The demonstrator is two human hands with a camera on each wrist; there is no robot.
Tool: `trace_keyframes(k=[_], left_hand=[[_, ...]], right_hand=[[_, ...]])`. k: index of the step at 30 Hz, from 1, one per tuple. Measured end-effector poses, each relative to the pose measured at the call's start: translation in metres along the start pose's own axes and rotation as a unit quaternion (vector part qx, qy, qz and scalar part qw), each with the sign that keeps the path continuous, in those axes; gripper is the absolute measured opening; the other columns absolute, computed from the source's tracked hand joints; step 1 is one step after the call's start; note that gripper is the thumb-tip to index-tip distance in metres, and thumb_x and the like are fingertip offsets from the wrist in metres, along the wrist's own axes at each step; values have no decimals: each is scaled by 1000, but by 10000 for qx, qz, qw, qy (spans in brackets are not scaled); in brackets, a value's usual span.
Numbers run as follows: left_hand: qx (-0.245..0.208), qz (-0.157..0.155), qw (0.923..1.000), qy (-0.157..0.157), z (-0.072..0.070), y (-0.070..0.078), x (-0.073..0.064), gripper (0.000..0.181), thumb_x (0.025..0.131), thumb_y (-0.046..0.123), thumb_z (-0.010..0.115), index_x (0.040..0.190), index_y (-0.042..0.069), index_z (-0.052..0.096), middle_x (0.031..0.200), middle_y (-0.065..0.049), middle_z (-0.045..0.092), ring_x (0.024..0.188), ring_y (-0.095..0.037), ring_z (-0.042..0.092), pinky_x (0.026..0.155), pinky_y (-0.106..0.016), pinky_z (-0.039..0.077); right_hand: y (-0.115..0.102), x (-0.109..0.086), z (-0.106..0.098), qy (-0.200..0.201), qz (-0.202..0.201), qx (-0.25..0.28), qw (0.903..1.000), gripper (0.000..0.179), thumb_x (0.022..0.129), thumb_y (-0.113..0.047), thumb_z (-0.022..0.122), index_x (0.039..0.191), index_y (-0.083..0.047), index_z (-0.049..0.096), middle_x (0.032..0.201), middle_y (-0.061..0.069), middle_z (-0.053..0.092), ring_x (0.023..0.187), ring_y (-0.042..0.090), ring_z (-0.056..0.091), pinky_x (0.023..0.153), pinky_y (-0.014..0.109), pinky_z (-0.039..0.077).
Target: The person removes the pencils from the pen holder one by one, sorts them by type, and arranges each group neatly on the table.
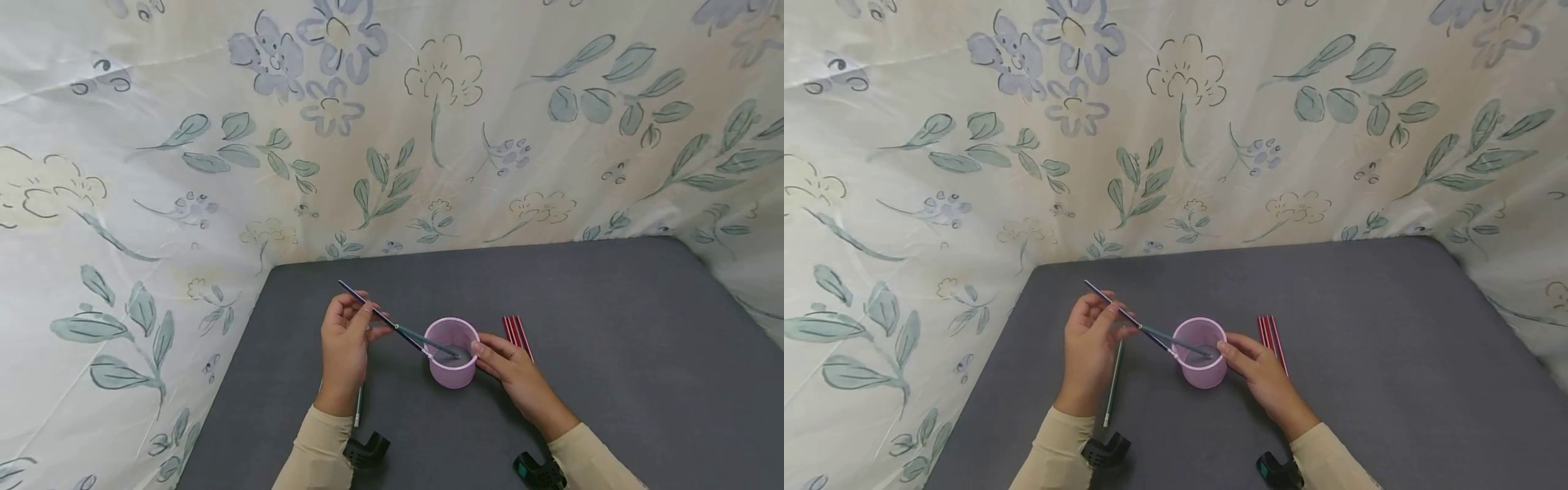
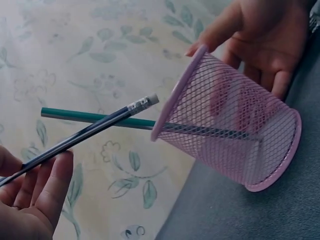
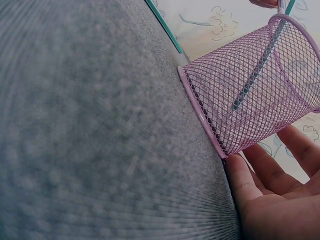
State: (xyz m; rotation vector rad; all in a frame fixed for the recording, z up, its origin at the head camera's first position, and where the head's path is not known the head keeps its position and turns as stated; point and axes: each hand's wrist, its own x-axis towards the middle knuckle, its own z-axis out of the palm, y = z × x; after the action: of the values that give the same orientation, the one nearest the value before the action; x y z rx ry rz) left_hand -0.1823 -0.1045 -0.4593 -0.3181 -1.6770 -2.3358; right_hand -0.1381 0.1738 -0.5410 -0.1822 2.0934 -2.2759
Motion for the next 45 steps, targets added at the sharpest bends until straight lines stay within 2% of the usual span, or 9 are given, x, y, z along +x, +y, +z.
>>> trace_keyframes(k=[8, 18, 27, 31, 36, 40, 45], left_hand=[[-138, 83, 9999, 32, -3, 5, 2, 27, 108, -6, 61, 135, -4, 60, 106, -20, 61, 92, -29, 68, 69, -37, 64], [194, -30, 9998, -26, -7, 5, 2, 37, 107, -4, 64, 143, -1, 64, 109, -20, 62, 93, -26, 66, 68, -33, 62], [338, -142, 9993, -21, -11, 5, 3, 30, 104, -8, 65, 134, -8, 62, 112, -19, 65, 92, -28, 71, 67, -31, 62], [464, -198, 9987, -76, -16, 3, 3, 30, 104, -9, 64, 134, -11, 60, 113, -20, 66, 93, -27, 71, 68, -31, 62], [518, -322, 9979, -207, -22, 3, 2, 30, 104, -11, 62, 135, -6, 61, 114, -22, 65, 93, -26, 70, 71, -32, 62], [615, -412, 9970, -224, -28, 2, 4, 35, 103, -13, 63, 138, -9, 59, 115, -23, 65, 94, -27, 70, 72, -32, 62], [947, -469, 9940, -288, -39, 2, 4, 43, 101, -14, 64, 144, -9, 59, 115, -22, 64, 95, -27, 70, 73, -31, 61]], right_hand=[[0, 0, -1, 17, -4, -3, 10000, 44, 114, -13, 59, 147, 16, 56, 146, 33, 58, 128, 20, 64, 103, 32, 53], [1, 0, -1, -1, 12, -96, 10000, 44, 114, -15, 59, 147, 14, 56, 146, 31, 59, 130, 25, 63, 104, 33, 53], [1, 0, -2, 2, 9, -85, 10000, 44, 114, -15, 59, 147, 14, 57, 146, 31, 59, 130, 25, 64, 103, 32, 53], [2, 0, -2, 10, -7, -67, 10000, 44, 114, -14, 59, 147, 15, 56, 145, 32, 59, 128, 22, 65, 103, 32, 53], [3, -1, -2, -3, -16, -58, 10000, 44, 114, -14, 59, 147, 15, 56, 146, 32, 59, 127, 20, 65, 103, 32, 53], [2, -1, -2, 0, 14, -61, 10000, 44, 114, -14, 59, 147, 15, 56, 146, 32, 59, 128, 23, 65, 103, 33, 53], [1, -2, -2, 15, 33, -145, 9999, 44, 114, -16, 60, 147, 14, 57, 147, 30, 59, 133, 30, 62, 105, 34, 52]])
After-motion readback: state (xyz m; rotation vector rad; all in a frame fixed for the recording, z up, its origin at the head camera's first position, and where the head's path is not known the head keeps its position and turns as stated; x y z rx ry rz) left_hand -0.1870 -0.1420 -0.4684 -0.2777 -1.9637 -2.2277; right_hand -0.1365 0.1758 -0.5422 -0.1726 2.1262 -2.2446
